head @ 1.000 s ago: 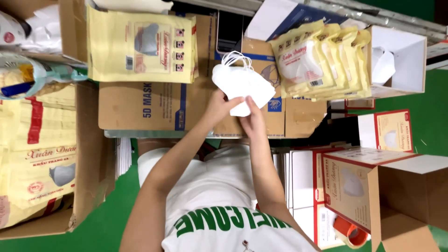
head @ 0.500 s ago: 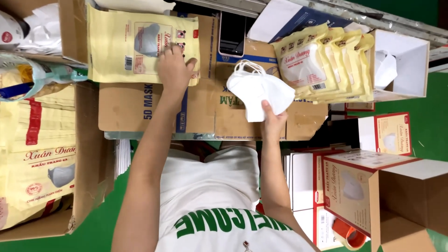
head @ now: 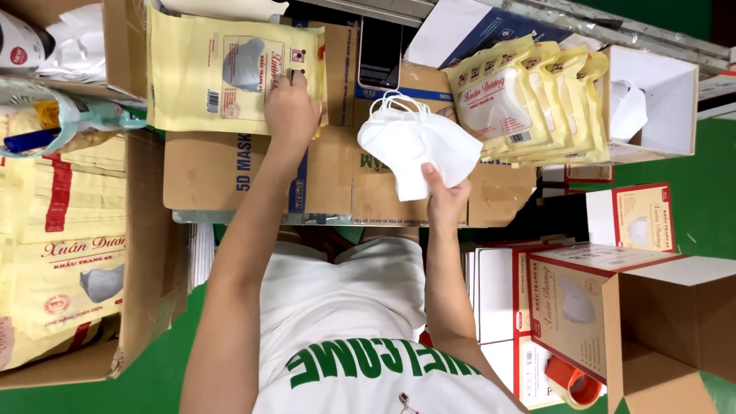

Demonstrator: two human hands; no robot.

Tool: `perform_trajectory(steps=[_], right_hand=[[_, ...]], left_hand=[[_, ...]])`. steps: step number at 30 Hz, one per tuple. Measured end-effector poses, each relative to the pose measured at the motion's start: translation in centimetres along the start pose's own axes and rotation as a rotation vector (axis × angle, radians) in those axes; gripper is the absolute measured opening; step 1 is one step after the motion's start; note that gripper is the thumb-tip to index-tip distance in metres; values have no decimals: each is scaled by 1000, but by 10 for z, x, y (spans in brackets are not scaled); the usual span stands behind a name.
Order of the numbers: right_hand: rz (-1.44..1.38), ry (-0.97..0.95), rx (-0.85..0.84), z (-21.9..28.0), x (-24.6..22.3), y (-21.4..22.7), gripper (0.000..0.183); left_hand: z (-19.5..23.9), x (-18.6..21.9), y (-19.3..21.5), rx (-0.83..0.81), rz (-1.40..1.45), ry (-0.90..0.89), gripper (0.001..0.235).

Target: Packing 5D face masks into plastic bags and cardboard boxes on a factory line.

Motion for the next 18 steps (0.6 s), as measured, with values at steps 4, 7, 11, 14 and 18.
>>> perform_trajectory(steps=[4, 7, 11, 14, 18], right_hand=[[-267, -112, 52, 3, -9, -32, 46], [-441, -266, 109, 10, 20, -34, 53], [-137, -140, -102, 10, -6, -27, 57], [391, 220, -53, 7, -8, 10, 36], [229, 360, 3, 18, -57, -42, 51]], left_hand=[[45, 45, 34, 93, 415, -109, 18], [86, 82, 49, 133, 585, -303, 10], [56, 71, 125, 83, 848, -152, 15], [70, 77, 139, 140, 925, -118, 12], [76, 103, 174, 180, 809, -404, 12]])
Point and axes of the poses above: each hand's wrist, its own z-axis away from the middle knuckle, its own y-axis out of the back of the hand, x = y × z, the point moved 5 cm from there along -z, towards the middle knuckle, and after that the axes turned 11 degrees about -z, right-handed, at the moved point
